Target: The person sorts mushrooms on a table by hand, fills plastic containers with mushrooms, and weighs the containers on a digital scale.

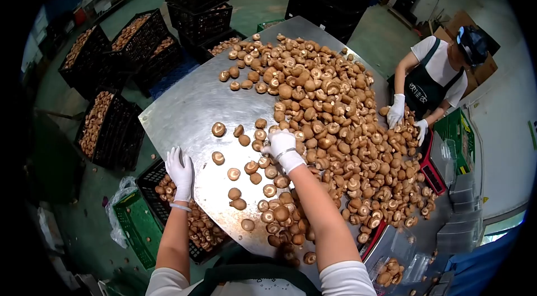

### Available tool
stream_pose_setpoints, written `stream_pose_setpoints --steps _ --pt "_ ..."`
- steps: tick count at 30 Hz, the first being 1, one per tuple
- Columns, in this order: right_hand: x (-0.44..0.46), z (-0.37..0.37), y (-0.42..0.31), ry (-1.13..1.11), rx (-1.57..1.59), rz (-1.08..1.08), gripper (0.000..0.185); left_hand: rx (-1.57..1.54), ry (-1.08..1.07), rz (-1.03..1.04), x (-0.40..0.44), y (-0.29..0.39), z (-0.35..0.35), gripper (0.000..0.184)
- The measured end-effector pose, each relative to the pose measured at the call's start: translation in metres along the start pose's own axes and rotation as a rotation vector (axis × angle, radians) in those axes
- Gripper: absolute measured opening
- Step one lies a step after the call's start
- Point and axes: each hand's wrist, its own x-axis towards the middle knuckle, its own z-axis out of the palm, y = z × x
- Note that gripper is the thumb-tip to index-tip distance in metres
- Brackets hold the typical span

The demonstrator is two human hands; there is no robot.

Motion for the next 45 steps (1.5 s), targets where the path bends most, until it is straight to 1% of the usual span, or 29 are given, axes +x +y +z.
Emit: stream_pose_setpoints --steps 2,6,8,10,11,12,14,15,18,20,22,23,24,26,28,29,30,32,33,34,36,37,38,40,41,42,43,44,45 --pt "0.006 0.009 -0.007 -0.11 -0.124 0.003 0.036 0.027 0.016 0.006 0.0 -0.002 0.003 0.046" --pt "-0.026 0.01 -0.008 -0.07 -0.057 -0.05 0.034 0.017 0.017 0.021 -0.001 -0.001 0.001 0.046" --pt "-0.055 0.015 -0.006 0.022 0.078 -0.101 0.03 0.02 0.016 0.017 -0.002 0.002 -0.003 0.045" --pt "-0.074 0.004 -0.001 -0.037 0.279 0.023 0.033 -0.006 0.012 0.021 -0.002 0.003 -0.004 0.044" --pt "-0.074 0.011 0.016 -0.039 0.411 0.032 0.037 0.005 0.022 0.035 -0.003 -0.001 0.0 0.043" --pt "-0.072 0.004 0.024 -0.089 0.561 0.159 0.035 0.0 0.027 0.019 -0.003 0.0 0.0 0.043" --pt "-0.057 0.0 0.044 -0.074 0.823 0.261 0.033 -0.021 0.039 0.039 -0.004 0.0 -0.002 0.043" --pt "-0.046 -0.008 0.041 0.072 0.901 0.222 0.033 -0.012 0.036 0.038 -0.003 -0.001 -0.001 0.043" --pt "0.004 -0.011 0.021 0.157 0.917 0.146 0.037 -0.018 0.02 0.023 -0.001 0.005 -0.006 0.043" --pt "0.034 -0.012 0.001 0.185 0.522 0.12 0.04 -0.017 0.015 0.016 0.0 0.006 -0.009 0.043" --pt "0.062 0.019 0.0 0.221 0.333 -0.005 0.042 -0.016 0.011 0.006 0.0 0.007 -0.007 0.043" --pt "0.072 0.041 0.0 0.201 0.368 -0.028 0.043 -0.019 0.018 0.013 0.0 0.007 -0.007 0.042" --pt "0.075 0.043 -0.009 0.181 0.403 -0.047 0.043 -0.021 0.021 0.022 0.0 0.005 -0.007 0.042" --pt "0.072 0.037 -0.009 0.097 0.333 -0.02 0.041 -0.024 0.018 0.026 0.001 0.002 -0.006 0.042" --pt "0.067 0.032 -0.002 -0.004 0.532 0.054 0.04 -0.039 0.008 0.026 -0.002 0.001 -0.004 0.041" --pt "0.061 0.034 0.003 0.123 0.62 0.04 0.04 -0.037 0.006 0.023 -0.002 0.001 -0.004 0.041" --pt "0.059 0.032 0.005 0.16 0.717 0.085 0.037 -0.034 0.01 0.015 0.0 0.001 -0.004 0.041" --pt "0.049 0.021 0.014 0.097 1.164 0.19 0.036 -0.035 0.026 0.009 -0.001 0.001 -0.003 0.04" --pt "0.044 0.011 0.014 0.07 1.304 0.369 0.034 -0.031 0.034 0.018 -0.002 0.001 -0.003 0.04" --pt "0.034 -0.002 0.008 0.081 1.56 0.377 0.036 -0.025 0.041 0.032 -0.002 0.0 -0.003 0.039" --pt "0.011 -0.031 -0.009 0.06 1.746 0.707 0.031 -0.028 0.037 0.025 -0.002 -0.002 -0.003 0.039" --pt "0.0 -0.032 -0.018 -0.029 1.905 0.558 0.027 -0.018 0.037 0.035 -0.002 -0.001 -0.003 0.039" --pt "-0.013 -0.033 -0.029 -0.081 1.863 0.466 0.028 -0.01 0.034 0.048 -0.002 0.0 -0.004 0.039" --pt "-0.04 -0.045 -0.075 -0.205 1.82 0.467 0.018 -0.008 0.028 0.049 -0.002 -0.001 -0.002 0.04" --pt "-0.05 -0.025 -0.094 -0.331 1.952 0.515 0.024 -0.017 0.032 0.035 -0.002 -0.001 -0.001 0.04" --pt "-0.05 0.014 -0.106 -0.646 1.619 0.335 0.029 -0.024 0.036 0.022 -0.002 0.0 -0.002 0.04" --pt "-0.079 -0.042 -0.151 -0.472 1.479 0.375 0.041 -0.013 0.034 0.031 -0.002 0.0 -0.003 0.039" --pt "-0.089 -0.017 -0.163 -0.574 1.57 0.073 0.047 -0.014 0.036 0.038 -0.002 0.001 -0.004 0.039" --pt "-0.092 -0.011 -0.169 -0.439 1.448 -0.106 0.046 -0.018 0.021 0.026 -0.001 0.002 -0.004 0.039"
